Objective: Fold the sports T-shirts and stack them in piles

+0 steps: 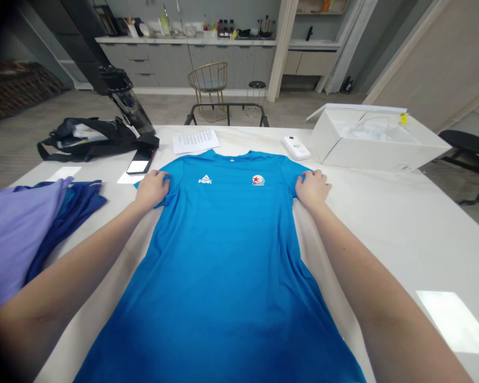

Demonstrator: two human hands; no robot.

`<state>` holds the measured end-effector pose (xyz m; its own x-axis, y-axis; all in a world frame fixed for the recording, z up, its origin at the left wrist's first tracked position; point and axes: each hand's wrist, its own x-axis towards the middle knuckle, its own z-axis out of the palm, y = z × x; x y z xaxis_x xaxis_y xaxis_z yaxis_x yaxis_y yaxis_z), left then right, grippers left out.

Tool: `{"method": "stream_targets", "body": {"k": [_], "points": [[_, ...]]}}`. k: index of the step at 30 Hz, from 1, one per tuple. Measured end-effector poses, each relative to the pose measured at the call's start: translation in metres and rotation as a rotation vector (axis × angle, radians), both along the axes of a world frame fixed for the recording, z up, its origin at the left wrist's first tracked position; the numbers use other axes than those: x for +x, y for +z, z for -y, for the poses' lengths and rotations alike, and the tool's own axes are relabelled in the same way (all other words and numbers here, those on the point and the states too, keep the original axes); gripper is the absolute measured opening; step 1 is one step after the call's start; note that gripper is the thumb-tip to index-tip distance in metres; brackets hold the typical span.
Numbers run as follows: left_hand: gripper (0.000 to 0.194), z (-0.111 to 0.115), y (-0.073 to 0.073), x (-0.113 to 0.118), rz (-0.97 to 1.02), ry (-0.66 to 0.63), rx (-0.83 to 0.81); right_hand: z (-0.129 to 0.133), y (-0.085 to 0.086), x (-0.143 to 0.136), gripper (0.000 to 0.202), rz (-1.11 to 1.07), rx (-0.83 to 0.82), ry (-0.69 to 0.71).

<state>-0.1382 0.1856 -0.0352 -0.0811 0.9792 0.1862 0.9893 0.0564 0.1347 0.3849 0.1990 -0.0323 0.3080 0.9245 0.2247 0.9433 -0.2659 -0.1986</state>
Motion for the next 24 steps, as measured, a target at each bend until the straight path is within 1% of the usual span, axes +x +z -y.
{"method": "stream_targets", "body": {"k": [2,4,7,9,13,16,18,21,23,24], "points": [[0.048,0.01,0.005,-0.005,-0.057,0.122,0.018,0.01,0.001,0.01,0.043,0.012,-0.041,-0.099],[0.049,0.012,0.008,-0.015,-0.079,0.228,0.044,0.015,0.001,0.021,0.044,-0.001,-0.067,-0.169],[0.053,0.007,0.009,-0.032,-0.042,0.353,-0.001,0.016,-0.003,0.035,0.05,-0.039,-0.068,-0.245],[0.055,0.003,0.008,-0.041,-0.01,0.392,-0.044,0.014,-0.007,0.039,0.052,-0.054,-0.079,-0.248],[0.052,-0.002,0.007,-0.052,-0.008,0.379,-0.053,0.007,-0.01,0.045,0.043,-0.042,-0.118,-0.222],[0.049,-0.003,0.011,-0.06,0.014,0.387,-0.039,-0.001,-0.006,0.053,0.038,-0.036,-0.128,-0.209],[0.047,-0.002,0.015,-0.063,0.035,0.365,-0.017,-0.005,-0.002,0.059,0.036,-0.037,-0.138,-0.191],[0.044,0.002,0.02,-0.06,0.05,0.277,0.083,-0.004,0.005,0.06,0.037,-0.049,-0.082,-0.181],[0.042,0.007,0.022,-0.051,0.039,0.171,0.135,0.003,0.009,0.053,0.042,-0.058,-0.035,-0.158],[0.041,0.01,0.023,-0.046,0.034,0.095,0.131,0.009,0.01,0.047,0.045,-0.063,-0.029,-0.129]]}}
